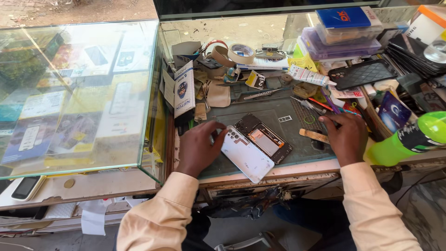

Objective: The person works on a disassembled smartphone on a cluttered workbench. They use a screwdriver to adjust components inside the phone and apply adhesive from a syringe to the internal frame.

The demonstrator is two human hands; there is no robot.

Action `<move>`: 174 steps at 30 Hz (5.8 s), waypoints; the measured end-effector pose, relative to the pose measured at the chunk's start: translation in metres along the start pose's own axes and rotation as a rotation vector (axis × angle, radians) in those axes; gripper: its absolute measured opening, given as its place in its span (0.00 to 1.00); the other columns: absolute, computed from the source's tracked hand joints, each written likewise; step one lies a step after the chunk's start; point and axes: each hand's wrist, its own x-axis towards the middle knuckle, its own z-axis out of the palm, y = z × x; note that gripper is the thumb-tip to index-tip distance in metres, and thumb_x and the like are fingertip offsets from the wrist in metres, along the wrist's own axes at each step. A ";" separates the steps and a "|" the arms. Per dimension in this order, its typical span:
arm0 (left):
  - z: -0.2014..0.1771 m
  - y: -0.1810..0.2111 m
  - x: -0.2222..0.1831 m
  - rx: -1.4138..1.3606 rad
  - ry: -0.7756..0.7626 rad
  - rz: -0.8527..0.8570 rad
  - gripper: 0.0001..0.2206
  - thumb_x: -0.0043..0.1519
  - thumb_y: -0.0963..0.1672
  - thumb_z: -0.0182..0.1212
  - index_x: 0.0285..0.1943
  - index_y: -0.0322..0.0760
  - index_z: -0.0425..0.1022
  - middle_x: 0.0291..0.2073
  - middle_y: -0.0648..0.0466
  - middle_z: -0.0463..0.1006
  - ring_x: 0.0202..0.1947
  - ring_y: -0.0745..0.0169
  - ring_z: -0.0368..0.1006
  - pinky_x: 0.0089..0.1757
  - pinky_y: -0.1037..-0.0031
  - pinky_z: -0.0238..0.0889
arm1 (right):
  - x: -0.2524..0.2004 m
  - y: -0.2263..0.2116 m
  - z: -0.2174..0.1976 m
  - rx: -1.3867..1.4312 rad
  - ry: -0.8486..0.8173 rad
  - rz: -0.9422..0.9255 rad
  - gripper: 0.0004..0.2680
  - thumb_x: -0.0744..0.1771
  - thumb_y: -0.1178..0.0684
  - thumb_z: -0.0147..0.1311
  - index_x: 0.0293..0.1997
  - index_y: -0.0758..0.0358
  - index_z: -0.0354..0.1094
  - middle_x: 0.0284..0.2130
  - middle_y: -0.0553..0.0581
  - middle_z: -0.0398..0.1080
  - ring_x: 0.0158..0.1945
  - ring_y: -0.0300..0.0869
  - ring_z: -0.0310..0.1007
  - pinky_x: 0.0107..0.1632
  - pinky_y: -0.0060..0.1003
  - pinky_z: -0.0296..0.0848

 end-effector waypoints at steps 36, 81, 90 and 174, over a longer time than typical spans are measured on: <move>0.041 0.010 0.021 0.059 -0.037 -0.050 0.07 0.60 0.46 0.67 0.41 0.42 0.81 0.37 0.54 0.78 0.43 0.50 0.76 0.39 0.59 0.70 | 0.032 -0.111 -0.019 0.163 -0.406 -0.424 0.09 0.65 0.55 0.60 0.49 0.52 0.78 0.30 0.54 0.72 0.33 0.48 0.73 0.36 0.43 0.72; 0.053 0.007 0.025 0.084 -0.174 -0.114 0.09 0.58 0.47 0.68 0.44 0.43 0.86 0.42 0.55 0.80 0.35 0.51 0.80 0.38 0.60 0.71 | 0.016 -0.104 0.021 0.335 -0.523 -0.240 0.05 0.63 0.58 0.60 0.41 0.57 0.75 0.37 0.52 0.74 0.39 0.50 0.77 0.38 0.45 0.73; 0.055 0.007 0.027 0.128 -0.199 -0.121 0.09 0.58 0.47 0.68 0.44 0.44 0.86 0.41 0.56 0.80 0.35 0.52 0.80 0.37 0.60 0.71 | 0.014 -0.107 0.021 0.292 -0.509 -0.240 0.04 0.64 0.59 0.59 0.39 0.59 0.72 0.35 0.52 0.73 0.38 0.51 0.76 0.37 0.46 0.71; 0.012 0.000 0.013 0.011 -0.218 0.141 0.13 0.53 0.46 0.73 0.45 0.39 0.84 0.40 0.51 0.79 0.46 0.46 0.74 0.45 0.59 0.67 | 0.021 -0.081 0.016 1.072 -0.569 0.364 0.11 0.71 0.59 0.49 0.60 0.58 0.63 0.39 0.56 0.71 0.34 0.40 0.71 0.35 0.40 0.76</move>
